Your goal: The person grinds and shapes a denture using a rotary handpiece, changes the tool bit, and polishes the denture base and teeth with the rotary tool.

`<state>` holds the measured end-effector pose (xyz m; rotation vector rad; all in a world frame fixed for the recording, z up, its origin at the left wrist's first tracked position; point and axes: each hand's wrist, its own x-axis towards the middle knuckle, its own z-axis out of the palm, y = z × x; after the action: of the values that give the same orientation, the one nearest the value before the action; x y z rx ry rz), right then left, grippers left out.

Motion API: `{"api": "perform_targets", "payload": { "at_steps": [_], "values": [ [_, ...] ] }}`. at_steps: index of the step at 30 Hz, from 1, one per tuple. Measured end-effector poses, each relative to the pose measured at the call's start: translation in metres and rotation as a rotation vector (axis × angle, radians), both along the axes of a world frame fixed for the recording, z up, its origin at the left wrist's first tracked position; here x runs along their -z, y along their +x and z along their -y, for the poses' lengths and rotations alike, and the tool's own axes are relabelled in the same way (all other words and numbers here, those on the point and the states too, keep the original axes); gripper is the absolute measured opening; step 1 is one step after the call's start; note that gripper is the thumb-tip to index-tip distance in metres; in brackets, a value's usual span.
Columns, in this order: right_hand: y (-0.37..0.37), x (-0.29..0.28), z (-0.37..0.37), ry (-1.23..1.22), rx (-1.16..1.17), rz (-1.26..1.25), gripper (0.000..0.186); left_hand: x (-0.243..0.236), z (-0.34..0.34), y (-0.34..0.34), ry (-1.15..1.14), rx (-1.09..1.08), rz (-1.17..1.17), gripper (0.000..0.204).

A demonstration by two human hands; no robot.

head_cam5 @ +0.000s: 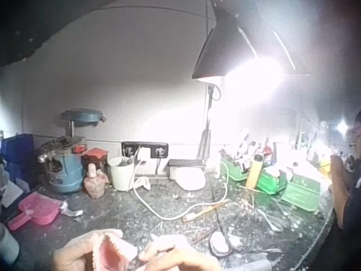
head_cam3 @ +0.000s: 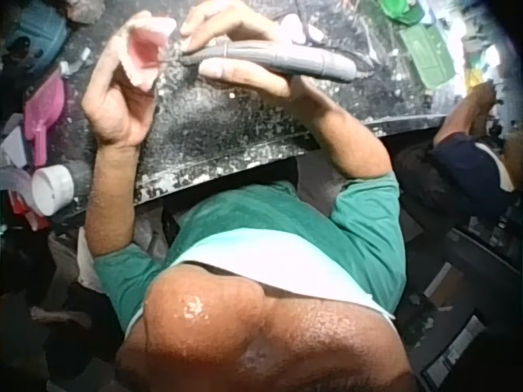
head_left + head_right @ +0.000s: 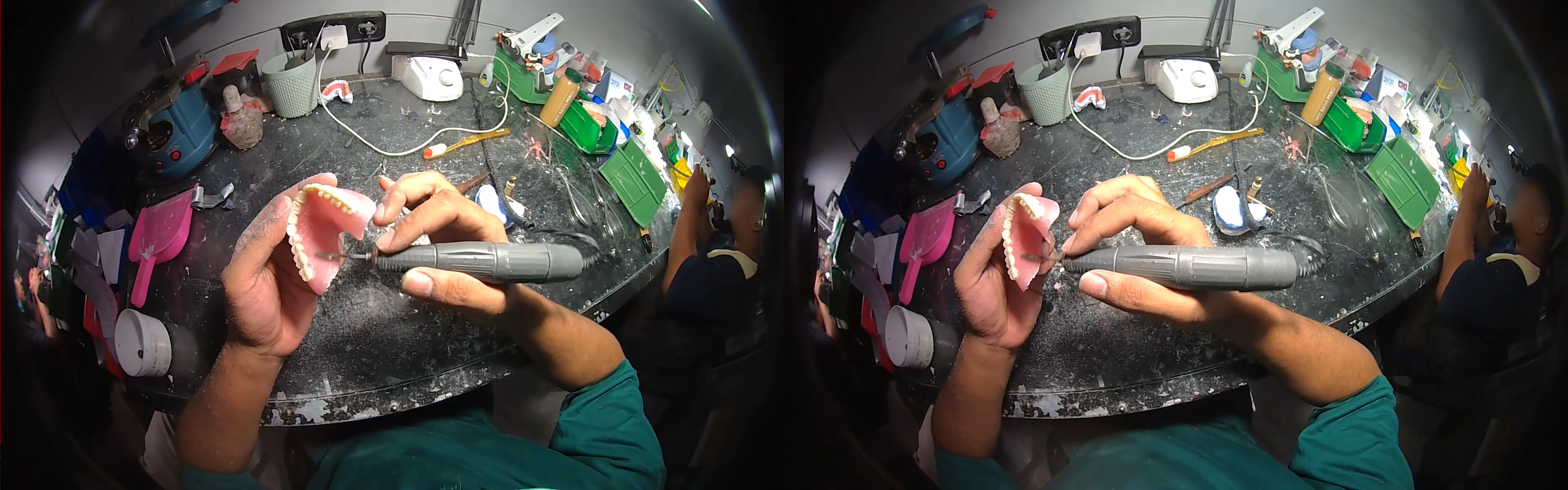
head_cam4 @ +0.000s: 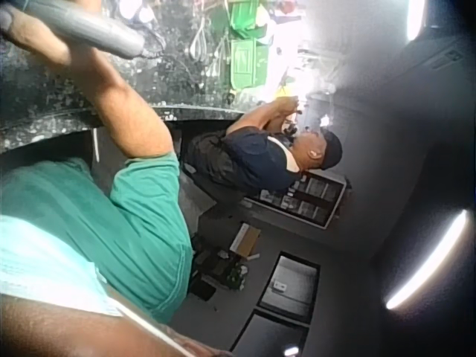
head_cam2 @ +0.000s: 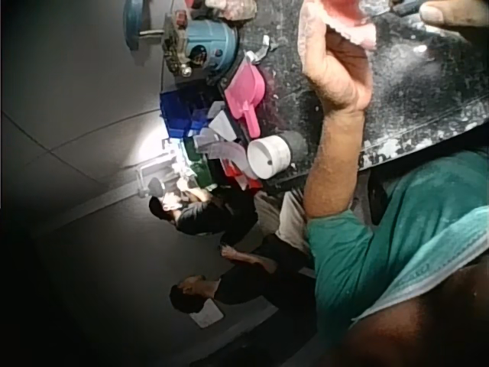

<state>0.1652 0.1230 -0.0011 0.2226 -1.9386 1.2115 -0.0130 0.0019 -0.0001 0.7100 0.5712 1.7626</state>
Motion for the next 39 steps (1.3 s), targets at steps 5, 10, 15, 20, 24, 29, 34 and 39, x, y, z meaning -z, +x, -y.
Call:
{"api": "perform_targets", "payload": {
  "at_steps": [5, 10, 15, 20, 24, 29, 34, 39],
  "values": [
    [0.0, 0.001, 0.0, -0.029, -0.047, -0.006, 0.026, 0.002, 0.0, -0.003, 0.014, 0.02, -0.026, 0.043],
    [-0.001, 0.0, -0.003, 0.004, -0.006, -0.015, 0.027, -0.003, 0.002, 0.003, -0.026, -0.062, -0.083, 0.045],
    [-0.002, 0.0, 0.001, 0.238, 0.335, -0.114, 0.034, -0.004, 0.003, 0.003, 0.005, -0.081, -0.066, 0.044],
    [-0.002, 0.002, 0.001, 0.347, 0.414, -0.129, 0.038, -0.005, 0.002, 0.006, -0.032, -0.109, -0.045, 0.044],
    [-0.001, 0.001, 0.0, 0.362, 0.4, -0.108, 0.038, -0.003, 0.002, 0.002, -0.013, -0.057, -0.022, 0.044],
    [-0.002, 0.002, -0.001, 0.358, 0.393, -0.1, 0.037, 0.0, 0.002, -0.001, 0.001, -0.04, -0.027, 0.044],
    [-0.002, 0.001, 0.0, 0.246, 0.284, -0.071, 0.033, -0.002, 0.001, 0.002, -0.035, -0.09, -0.03, 0.044],
    [-0.002, 0.0, 0.001, 0.203, 0.24, -0.046, 0.031, -0.001, 0.002, 0.002, -0.03, -0.073, -0.012, 0.043]
  ]
}}
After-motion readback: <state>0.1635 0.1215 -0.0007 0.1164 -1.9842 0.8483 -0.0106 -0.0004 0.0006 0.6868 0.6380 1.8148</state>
